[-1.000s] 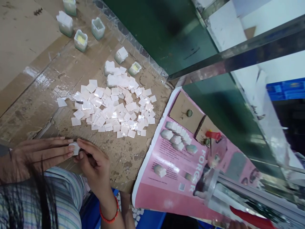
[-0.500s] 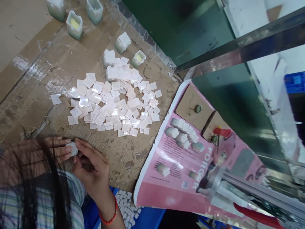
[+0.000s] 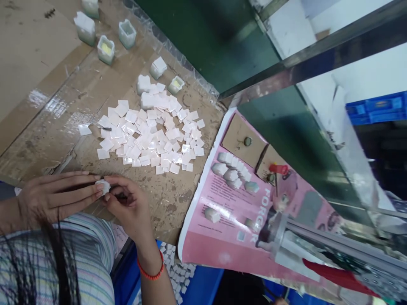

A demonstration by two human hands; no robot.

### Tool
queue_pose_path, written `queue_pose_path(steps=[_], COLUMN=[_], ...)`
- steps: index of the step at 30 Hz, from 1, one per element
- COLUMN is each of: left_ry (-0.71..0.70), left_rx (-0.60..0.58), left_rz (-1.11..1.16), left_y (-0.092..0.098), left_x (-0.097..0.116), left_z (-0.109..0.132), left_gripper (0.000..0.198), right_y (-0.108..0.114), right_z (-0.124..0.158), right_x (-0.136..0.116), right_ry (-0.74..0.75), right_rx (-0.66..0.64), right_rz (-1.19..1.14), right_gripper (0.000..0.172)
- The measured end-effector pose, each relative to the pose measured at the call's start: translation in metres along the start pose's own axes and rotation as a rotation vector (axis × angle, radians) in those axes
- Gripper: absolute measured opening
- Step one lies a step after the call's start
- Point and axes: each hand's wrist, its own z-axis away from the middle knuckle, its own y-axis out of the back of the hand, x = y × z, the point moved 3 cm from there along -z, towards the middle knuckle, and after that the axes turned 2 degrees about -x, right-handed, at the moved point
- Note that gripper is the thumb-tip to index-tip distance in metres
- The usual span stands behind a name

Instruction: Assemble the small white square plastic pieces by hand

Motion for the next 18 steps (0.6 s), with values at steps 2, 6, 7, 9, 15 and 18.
queue_pose_path(steps=[2,6,7,9,15,18], left_ry=[-0.009,0.005,0.017,0.05,0.13,0.125], left_rx=[-0.012,-0.006,-0.002,-0.024,-0.051,-0.096], left_rz=[-0.007,0.028,0.041,0.078,0.165,0.074], left_y=[0.0,0.001,0.001,0.001,-0.006,-0.013], left_x=[0.0,0.002,0.002,0.001,0.005,0.011], left_z=[-0.001,0.003,0.006,0.012,0.029,0.036], left_gripper=[0.025,0.024,0.026,0.031,0.038,0.043], right_y=[-0.001,-0.004,-0.005,-0.005,-0.008,-0.012], right_z=[0.001,0.009,0.012,0.016,0.02,0.025], right_x=[0.002,0.006,0.006,0.008,0.012,0.011], right_ry=[-0.001,0.039,0.048,0.056,-0.003,-0.028], right_rx=[0.001,0.044,0.073,0.133,0.194,0.186], right_rz=[0.008,0.026,0.029,0.039,0.05,0.128], right_gripper=[0.028,0.03,0.026,0.019,0.011,0.016])
